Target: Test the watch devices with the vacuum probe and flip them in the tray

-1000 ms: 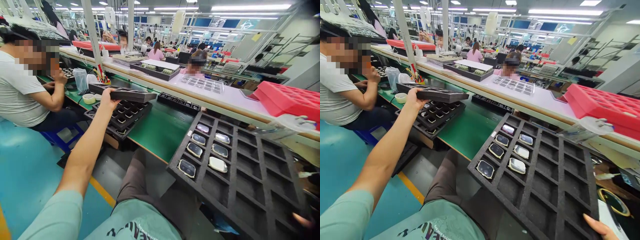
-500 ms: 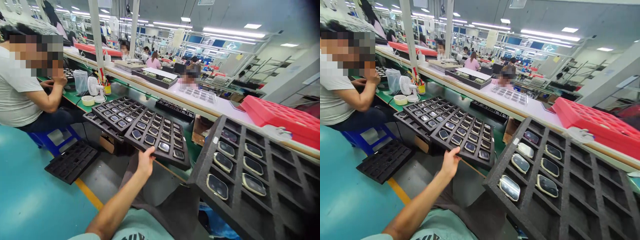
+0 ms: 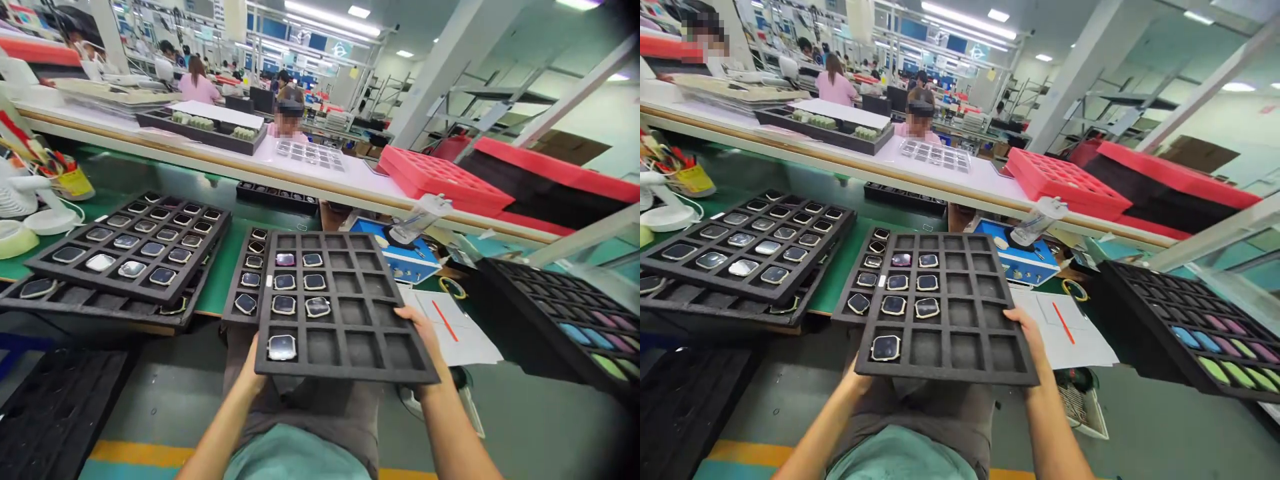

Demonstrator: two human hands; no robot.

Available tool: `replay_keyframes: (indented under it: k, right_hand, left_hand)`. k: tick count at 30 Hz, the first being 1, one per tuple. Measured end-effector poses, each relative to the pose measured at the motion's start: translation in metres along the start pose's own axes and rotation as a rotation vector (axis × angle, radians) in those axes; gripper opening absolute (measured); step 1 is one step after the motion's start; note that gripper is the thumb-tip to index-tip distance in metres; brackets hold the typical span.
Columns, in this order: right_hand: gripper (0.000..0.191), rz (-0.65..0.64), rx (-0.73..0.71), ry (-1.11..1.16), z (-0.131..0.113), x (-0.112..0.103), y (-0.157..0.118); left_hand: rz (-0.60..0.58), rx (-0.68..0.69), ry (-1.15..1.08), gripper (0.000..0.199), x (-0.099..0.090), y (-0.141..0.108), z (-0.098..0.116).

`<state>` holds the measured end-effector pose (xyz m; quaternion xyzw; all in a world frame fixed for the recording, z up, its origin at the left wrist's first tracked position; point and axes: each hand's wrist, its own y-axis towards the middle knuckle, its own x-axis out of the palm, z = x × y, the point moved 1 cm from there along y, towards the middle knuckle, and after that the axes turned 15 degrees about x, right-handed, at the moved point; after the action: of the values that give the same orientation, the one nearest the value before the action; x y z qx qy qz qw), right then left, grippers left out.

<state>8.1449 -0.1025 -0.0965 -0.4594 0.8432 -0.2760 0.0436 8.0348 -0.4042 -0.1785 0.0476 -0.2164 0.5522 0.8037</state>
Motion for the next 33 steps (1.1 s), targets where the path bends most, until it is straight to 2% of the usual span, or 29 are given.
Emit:
replay_keyframes:
  k: [2, 4, 5, 7, 9, 11, 12, 14, 16, 18, 19, 22, 24, 27, 30, 33]
  right_hand:
    - [0.043, -0.014, -0.016, -0.044, 0.001, 0.022, 0.023]
    - [0.045, -0.011, -0.051, -0.122, 0.003, 0.038, 0.043]
    - [0.044, -0.005, -0.063, -0.161, 0.004, 0.042, 0.050]
    - [0.041, 0.018, -0.079, -0.228, 0.006, 0.044, 0.062]
    - [0.038, 0.059, -0.119, -0.310, 0.004, 0.040, 0.069]
    - [0.038, 0.142, -0.201, -0.394, -0.002, 0.032, 0.073]
    - [0.040, 0.195, -0.258, -0.434, -0.007, 0.031, 0.074]
    - [0.043, 0.294, -0.390, -0.512, -0.020, 0.036, 0.077]
    - [0.038, 0.320, -0.522, -0.612, -0.038, 0.058, 0.083]
    - [0.024, 0.213, -0.637, -0.795, -0.058, 0.096, 0.096]
    - [0.026, 0.104, -0.751, -1.163, -0.068, 0.118, 0.105]
    - [0.022, -0.020, -0.775, -1.405, -0.093, 0.169, 0.136]
    - [0.025, -0.047, -0.764, -1.483, -0.102, 0.187, 0.152]
    - [0.025, -0.098, -0.773, -1.565, -0.104, 0.197, 0.159]
    - [0.009, -0.182, -0.780, -1.601, -0.101, 0.196, 0.156]
    - [0.017, -0.259, -0.782, -1.577, -0.099, 0.192, 0.156]
  left_hand:
    - [-0.133, -0.089, 0.149, 0.051, -0.040, -0.006, 0.028]
    - [-0.202, -0.127, 0.287, 0.048, -0.074, -0.009, 0.065]
    - [-0.202, -0.083, 0.378, 0.047, -0.086, -0.008, 0.084]
    - [-0.128, 0.249, 0.725, 0.044, -0.090, 0.005, 0.123]
    - [-0.147, 0.558, 1.027, 0.038, -0.069, 0.033, 0.152]
    - [-0.294, 0.735, 1.310, 0.030, -0.032, 0.074, 0.168]
    - [-0.387, 0.757, 1.461, 0.028, -0.013, 0.097, 0.171]
    - [-0.501, 0.740, 1.550, 0.022, 0.020, 0.140, 0.172]
    - [-0.598, 0.696, 1.604, 0.024, 0.039, 0.172, 0.170]
    - [-0.665, 0.666, 1.645, 0.031, 0.044, 0.192, 0.169]
    - [-0.685, 0.657, 1.660, 0.033, 0.044, 0.198, 0.170]
    - [-0.702, 0.635, 1.694, 0.033, 0.044, 0.207, 0.171]
    - [-0.688, 0.616, 1.705, 0.029, 0.048, 0.208, 0.169]
    - [-0.637, 0.584, 1.685, 0.018, 0.056, 0.202, 0.165]
    - [-0.544, 0.588, 1.606, 0.020, 0.061, 0.182, 0.159]
    - [-0.401, 0.653, 1.493, 0.026, 0.060, 0.156, 0.151]
